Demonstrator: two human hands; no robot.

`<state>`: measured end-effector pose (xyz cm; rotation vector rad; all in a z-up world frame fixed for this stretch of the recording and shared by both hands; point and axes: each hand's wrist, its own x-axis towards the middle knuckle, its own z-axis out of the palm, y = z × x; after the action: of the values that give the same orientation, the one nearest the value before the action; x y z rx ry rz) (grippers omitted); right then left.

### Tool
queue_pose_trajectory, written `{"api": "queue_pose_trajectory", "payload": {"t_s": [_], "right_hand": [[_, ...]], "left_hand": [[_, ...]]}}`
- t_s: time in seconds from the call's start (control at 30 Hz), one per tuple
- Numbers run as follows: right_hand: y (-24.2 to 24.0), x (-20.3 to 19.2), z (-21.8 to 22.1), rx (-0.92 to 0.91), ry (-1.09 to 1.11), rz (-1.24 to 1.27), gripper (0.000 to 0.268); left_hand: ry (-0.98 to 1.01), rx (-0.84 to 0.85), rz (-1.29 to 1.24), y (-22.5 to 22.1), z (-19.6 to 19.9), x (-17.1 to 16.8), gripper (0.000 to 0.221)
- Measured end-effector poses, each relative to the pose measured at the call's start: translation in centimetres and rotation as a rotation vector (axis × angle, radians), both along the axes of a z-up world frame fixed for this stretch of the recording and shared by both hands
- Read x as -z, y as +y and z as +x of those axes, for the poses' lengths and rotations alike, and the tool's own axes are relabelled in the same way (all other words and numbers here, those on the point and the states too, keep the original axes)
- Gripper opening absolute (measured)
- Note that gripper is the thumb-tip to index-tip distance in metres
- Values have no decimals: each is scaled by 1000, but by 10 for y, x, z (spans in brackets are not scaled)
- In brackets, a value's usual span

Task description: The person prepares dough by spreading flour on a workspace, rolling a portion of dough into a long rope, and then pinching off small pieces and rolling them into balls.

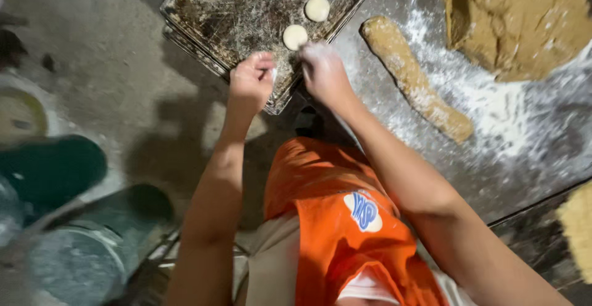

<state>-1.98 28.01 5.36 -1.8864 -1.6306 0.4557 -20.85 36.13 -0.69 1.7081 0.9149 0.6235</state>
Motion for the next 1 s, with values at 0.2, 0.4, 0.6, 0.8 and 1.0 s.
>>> {"api": "queue_pose_trajectory", "payload": {"t_s": [0.2, 0.4, 0.6, 0.8, 1.0], "right_hand": [[-90, -113, 7, -45, 411, -146, 24], [-142, -196, 54, -132, 146, -64, 28], [-250, -186, 93, 33, 76, -145, 32], [-336, -171, 100, 126, 47, -149, 38], [-436, -233, 113, 291, -36, -189, 45]], "left_hand": [[87, 5, 142, 43, 48, 21, 41], [449, 98, 325, 71, 88, 24, 48], [371, 260, 611, 22, 161, -11, 57], [354, 560, 290, -86, 256, -32, 62], [35, 720, 426, -174, 305, -32, 53]]}}
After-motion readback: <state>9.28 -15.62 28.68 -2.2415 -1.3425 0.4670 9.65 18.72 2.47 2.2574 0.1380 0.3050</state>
